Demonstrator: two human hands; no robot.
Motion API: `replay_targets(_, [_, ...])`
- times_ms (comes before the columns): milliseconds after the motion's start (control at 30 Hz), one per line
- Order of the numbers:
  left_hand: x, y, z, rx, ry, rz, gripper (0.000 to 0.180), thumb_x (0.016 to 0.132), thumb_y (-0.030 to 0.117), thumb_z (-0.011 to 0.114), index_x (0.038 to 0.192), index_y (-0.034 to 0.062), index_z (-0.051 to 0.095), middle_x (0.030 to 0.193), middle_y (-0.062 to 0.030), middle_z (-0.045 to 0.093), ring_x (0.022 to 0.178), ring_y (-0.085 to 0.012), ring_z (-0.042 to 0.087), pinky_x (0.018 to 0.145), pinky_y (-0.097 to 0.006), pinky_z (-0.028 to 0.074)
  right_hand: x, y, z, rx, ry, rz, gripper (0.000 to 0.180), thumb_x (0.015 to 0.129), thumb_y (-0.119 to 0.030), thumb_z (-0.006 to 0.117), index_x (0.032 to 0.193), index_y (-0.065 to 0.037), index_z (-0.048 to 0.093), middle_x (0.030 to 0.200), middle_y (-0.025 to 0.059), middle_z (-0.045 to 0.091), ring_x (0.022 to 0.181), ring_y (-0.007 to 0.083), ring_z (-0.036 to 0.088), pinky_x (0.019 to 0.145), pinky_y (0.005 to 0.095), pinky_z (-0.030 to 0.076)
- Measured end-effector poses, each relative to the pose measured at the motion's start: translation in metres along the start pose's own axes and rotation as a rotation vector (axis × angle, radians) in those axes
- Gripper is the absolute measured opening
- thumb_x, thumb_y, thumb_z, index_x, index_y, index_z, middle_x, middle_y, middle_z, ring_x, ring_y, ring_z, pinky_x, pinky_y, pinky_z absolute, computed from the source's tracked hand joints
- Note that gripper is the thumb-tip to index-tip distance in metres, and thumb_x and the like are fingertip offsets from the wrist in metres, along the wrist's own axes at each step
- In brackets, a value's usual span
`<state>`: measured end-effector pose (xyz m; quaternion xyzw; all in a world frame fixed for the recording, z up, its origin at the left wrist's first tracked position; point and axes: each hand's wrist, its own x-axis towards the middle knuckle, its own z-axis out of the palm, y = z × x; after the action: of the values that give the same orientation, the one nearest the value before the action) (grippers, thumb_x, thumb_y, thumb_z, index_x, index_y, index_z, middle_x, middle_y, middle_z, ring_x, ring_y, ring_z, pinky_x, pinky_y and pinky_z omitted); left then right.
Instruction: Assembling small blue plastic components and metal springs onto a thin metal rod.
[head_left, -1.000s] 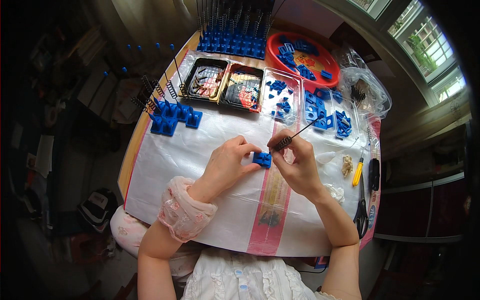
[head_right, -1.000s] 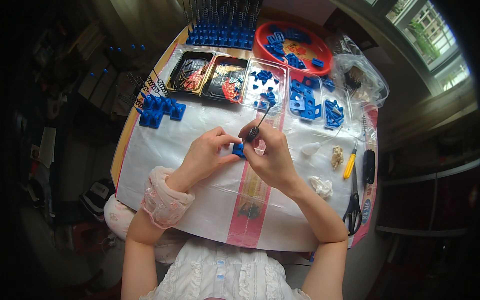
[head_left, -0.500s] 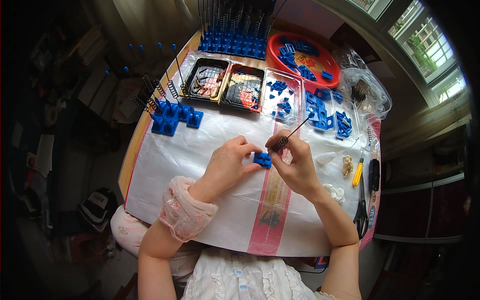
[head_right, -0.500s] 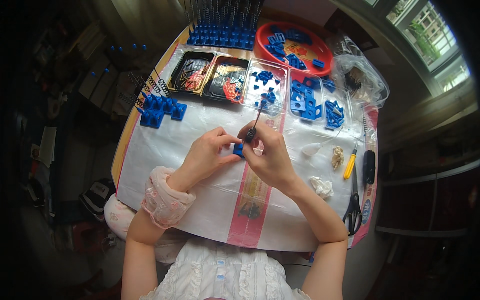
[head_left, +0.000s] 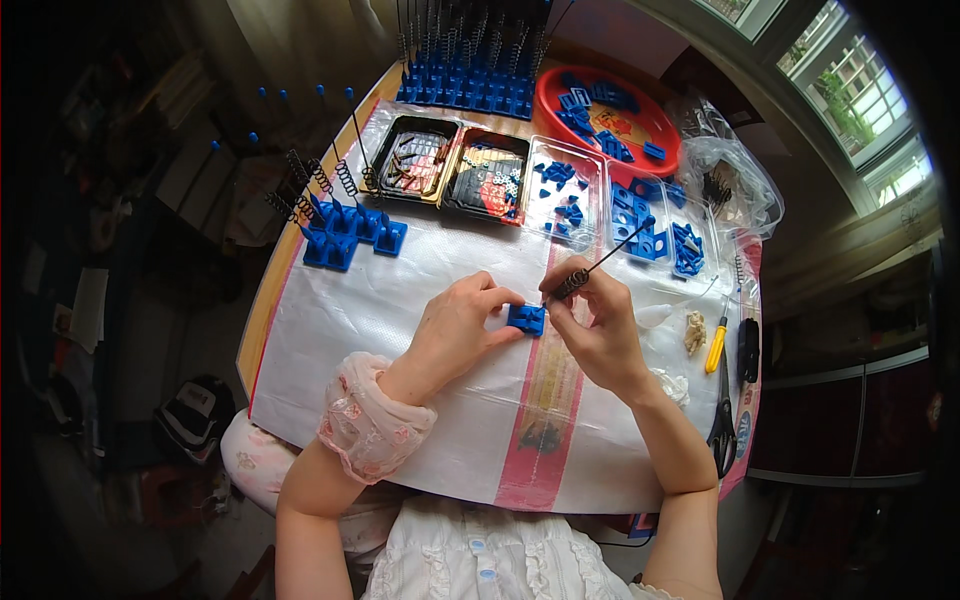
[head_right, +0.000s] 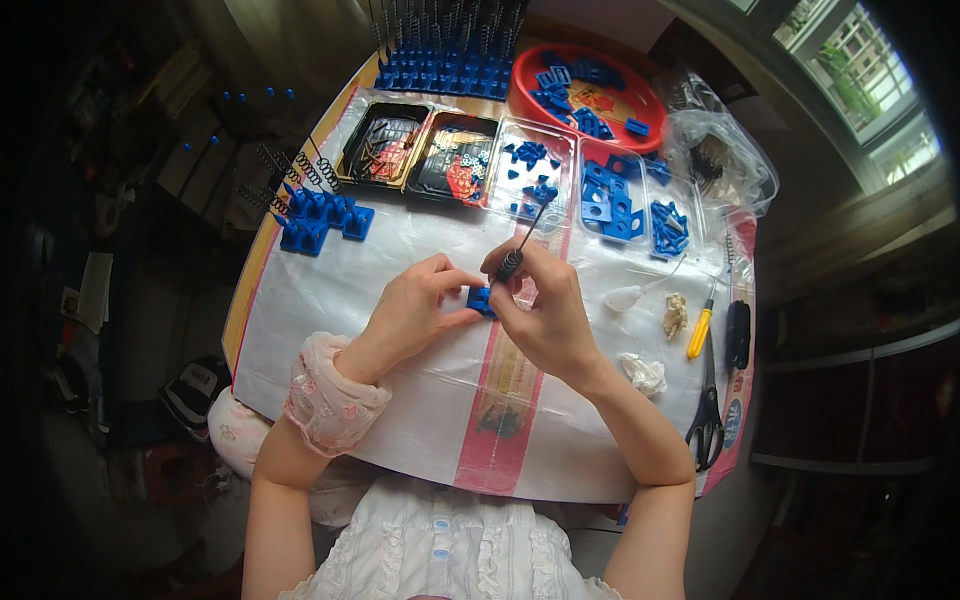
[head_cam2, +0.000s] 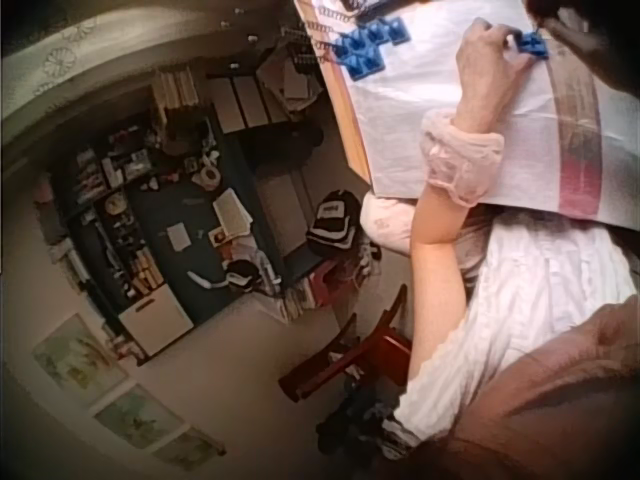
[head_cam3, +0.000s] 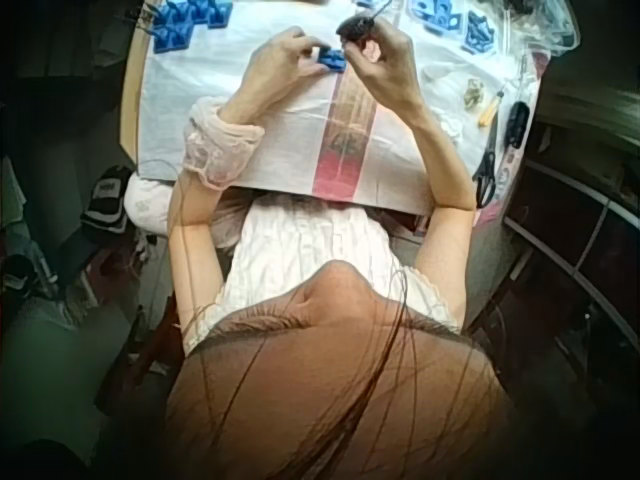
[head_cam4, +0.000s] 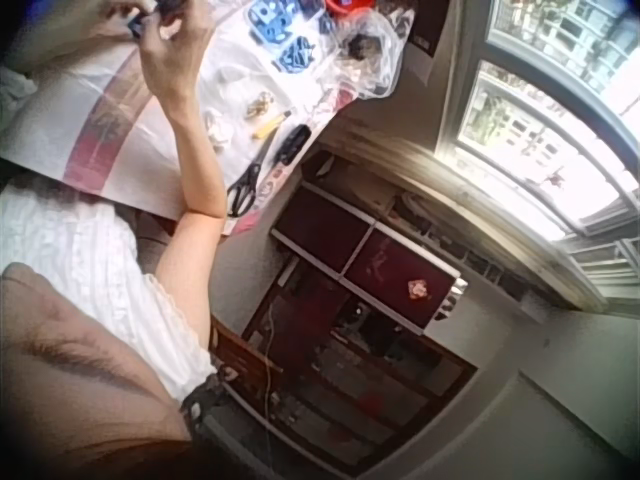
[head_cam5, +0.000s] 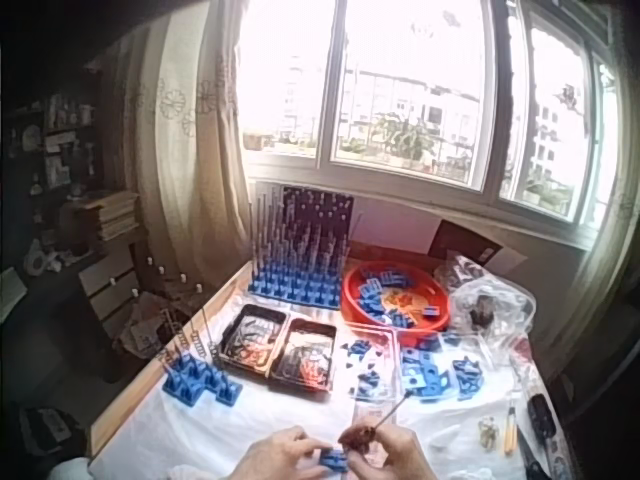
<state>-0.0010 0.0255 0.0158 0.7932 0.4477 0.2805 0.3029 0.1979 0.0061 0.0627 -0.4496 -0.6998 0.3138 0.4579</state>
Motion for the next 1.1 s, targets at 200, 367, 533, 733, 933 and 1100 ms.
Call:
replay_targets(200, [0.0003,0.0006,-0.0004,-0.009,0.006,0.002,0.028,0.080,0.025,0.087,0.105,0.0152,0.078,0.089,-0.0057,0.066,0.087,-0.0238,0.069,0.077,-0.038,0.056,0.0005,0.0044,0.0001,0.014,0.014,-0.008,0.015,0.082,0.006,0.065,0.097,0.001,0.066,0.087,0.0068,0.068,0.074,0.0147,0.060,0.069,0.0298,0.049])
replay_targets(367, [0.0009,0.0003,0.0010,-0.005,0.007,0.008,0.028,0.081,0.025,0.087,0.105,0.0151,0.078,0.088,-0.0058,0.066,0.087,-0.0240,0.068,0.077,-0.038,0.056,0.0001,0.0043,0.0002,0.008,0.009,-0.002,0.015,0.082,0.007,0.065,0.097,0.001,0.065,0.087,0.0066,0.068,0.074,0.0148,0.060,0.069,0.0299,0.049])
replay_targets(533, [0.0001,-0.0008,0.0011,-0.005,0.010,0.013,0.029,0.080,0.025,0.088,0.105,0.0149,0.078,0.089,-0.0060,0.066,0.087,-0.0243,0.068,0.077,-0.038,0.056,0.0000,0.0018,0.0007,0.009,-0.006,0.013,0.015,0.082,0.006,0.065,0.096,0.000,0.065,0.086,0.0064,0.068,0.074,0.0150,0.061,0.069,0.0299,0.050])
replay_targets(733, [-0.0002,-0.0016,0.0013,0.006,0.006,0.011,0.031,0.079,0.023,0.088,0.108,0.0157,0.078,0.089,-0.0058,0.065,0.086,-0.0236,0.068,0.078,-0.037,0.055,-0.0015,0.0014,-0.0005,0.001,-0.018,0.029,0.015,0.082,0.006,0.066,0.096,0.000,0.066,0.085,0.0065,0.067,0.074,0.0143,0.060,0.069,0.0299,0.049])
replay_targets(933, [-0.0003,-0.0028,0.0019,0.010,0.004,0.018,0.034,0.079,0.020,0.088,0.112,0.0169,0.078,0.090,-0.0054,0.065,0.084,-0.0221,0.068,0.078,-0.036,0.055,-0.0006,0.0015,-0.0022,-0.012,-0.002,0.035,0.014,0.083,0.006,0.065,0.096,0.001,0.066,0.085,0.0064,0.066,0.074,0.0140,0.059,0.070,0.0297,0.049])
replay_targets(1100, [-0.0003,-0.0039,0.0029,-0.004,0.004,0.014,0.034,0.079,0.020,0.087,0.112,0.0173,0.078,0.090,-0.0055,0.065,0.084,-0.0222,0.068,0.077,-0.036,0.055,0.0002,0.0026,-0.0008,0.001,0.011,0.005,0.014,0.082,0.006,0.065,0.095,0.001,0.066,0.085,0.0065,0.067,0.074,0.0143,0.060,0.070,0.0299,0.049])
